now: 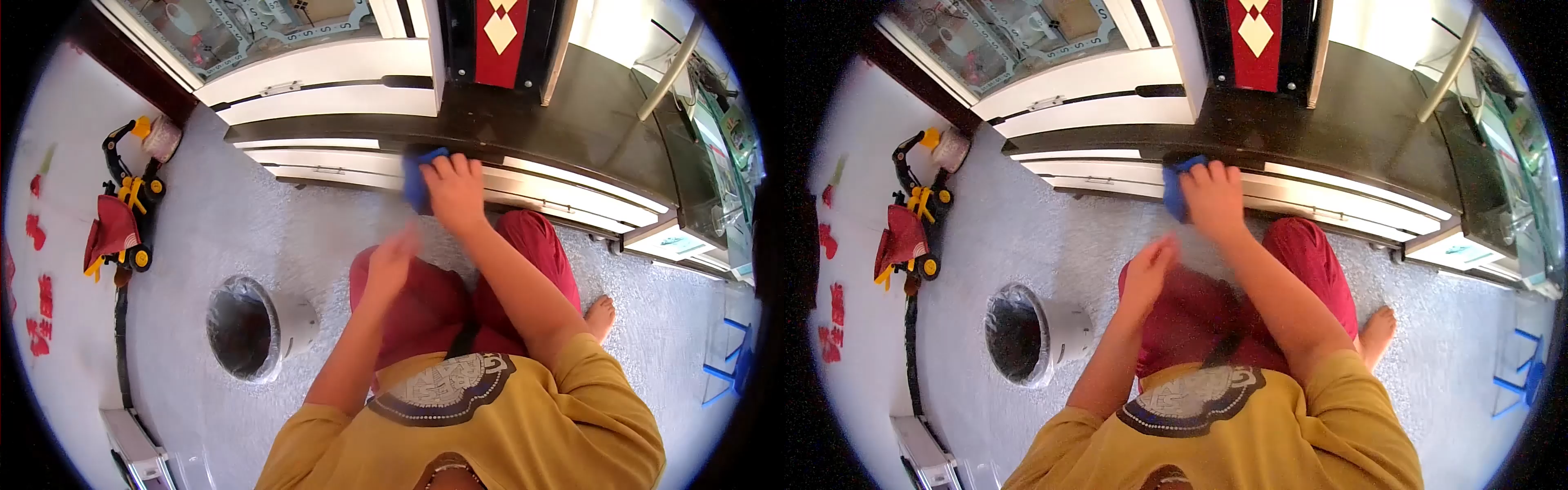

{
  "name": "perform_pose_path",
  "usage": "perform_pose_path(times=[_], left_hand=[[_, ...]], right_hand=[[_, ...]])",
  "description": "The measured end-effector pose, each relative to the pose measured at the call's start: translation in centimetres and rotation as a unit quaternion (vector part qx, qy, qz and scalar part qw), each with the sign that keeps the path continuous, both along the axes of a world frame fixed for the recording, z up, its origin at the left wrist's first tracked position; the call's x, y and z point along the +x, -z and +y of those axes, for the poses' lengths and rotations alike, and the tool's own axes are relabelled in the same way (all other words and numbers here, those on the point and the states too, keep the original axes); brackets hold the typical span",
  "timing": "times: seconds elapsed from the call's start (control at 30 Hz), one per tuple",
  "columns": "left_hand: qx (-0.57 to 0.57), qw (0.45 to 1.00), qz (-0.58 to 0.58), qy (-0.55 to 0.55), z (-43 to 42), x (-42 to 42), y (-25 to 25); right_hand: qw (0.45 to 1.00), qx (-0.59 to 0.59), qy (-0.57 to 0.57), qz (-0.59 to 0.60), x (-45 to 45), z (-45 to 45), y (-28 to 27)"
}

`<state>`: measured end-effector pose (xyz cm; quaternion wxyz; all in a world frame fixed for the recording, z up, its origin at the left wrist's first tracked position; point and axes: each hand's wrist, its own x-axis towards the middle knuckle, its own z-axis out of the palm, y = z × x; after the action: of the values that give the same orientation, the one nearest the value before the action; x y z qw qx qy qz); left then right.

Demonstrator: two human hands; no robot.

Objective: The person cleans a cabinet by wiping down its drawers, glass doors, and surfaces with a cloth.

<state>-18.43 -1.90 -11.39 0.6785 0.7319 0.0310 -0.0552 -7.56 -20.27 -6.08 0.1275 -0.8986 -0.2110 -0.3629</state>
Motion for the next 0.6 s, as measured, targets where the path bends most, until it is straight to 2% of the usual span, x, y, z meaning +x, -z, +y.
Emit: perform_pose_path(times=[0.13,0.23,0.3,0.33,0.4,0.43,0.47,0.5,0.57,0.6], left_hand=[[0.082,0.989,-0.090,-0.090,-0.6,3.6,-0.5],[-0.036,0.991,-0.038,-0.122,-0.5,6.9,-2.3],[-0.158,0.977,0.028,-0.140,-1.6,7.5,-5.0],[-0.170,0.977,0.029,-0.126,-1.3,8.6,-4.4],[-0.099,0.984,0.010,-0.147,-1.1,11.7,-2.6],[-0.064,0.985,0.002,-0.157,-1.8,12.2,-3.6],[-0.098,0.969,-0.029,-0.225,-3.4,11.8,-4.2],[-0.097,0.962,-0.009,-0.254,-4.0,12.0,-4.6],[-0.096,0.945,0.034,-0.310,-4.7,12.8,-4.8],[-0.135,0.937,0.039,-0.321,-4.7,13.4,-4.4]], right_hand=[[1.000,0.001,-0.019,0.016,1.6,4.1,0.1],[0.999,0.009,-0.036,0.038,1.7,5.2,-0.1],[0.995,0.006,-0.088,0.044,1.3,4.5,-0.6],[0.992,0.004,-0.116,0.045,1.1,3.9,-1.0],[0.985,0.029,-0.147,0.091,1.1,2.4,-2.0],[0.979,0.041,-0.161,0.115,1.0,1.6,-3.1],[0.981,0.071,-0.172,0.054,0.9,0.7,-4.4],[0.978,0.100,-0.181,-0.006,0.7,-0.1,-6.3],[0.972,0.135,-0.187,-0.041,1.5,-1.5,-9.2],[0.975,0.130,-0.174,-0.048,2.1,-2.1,-10.4]])
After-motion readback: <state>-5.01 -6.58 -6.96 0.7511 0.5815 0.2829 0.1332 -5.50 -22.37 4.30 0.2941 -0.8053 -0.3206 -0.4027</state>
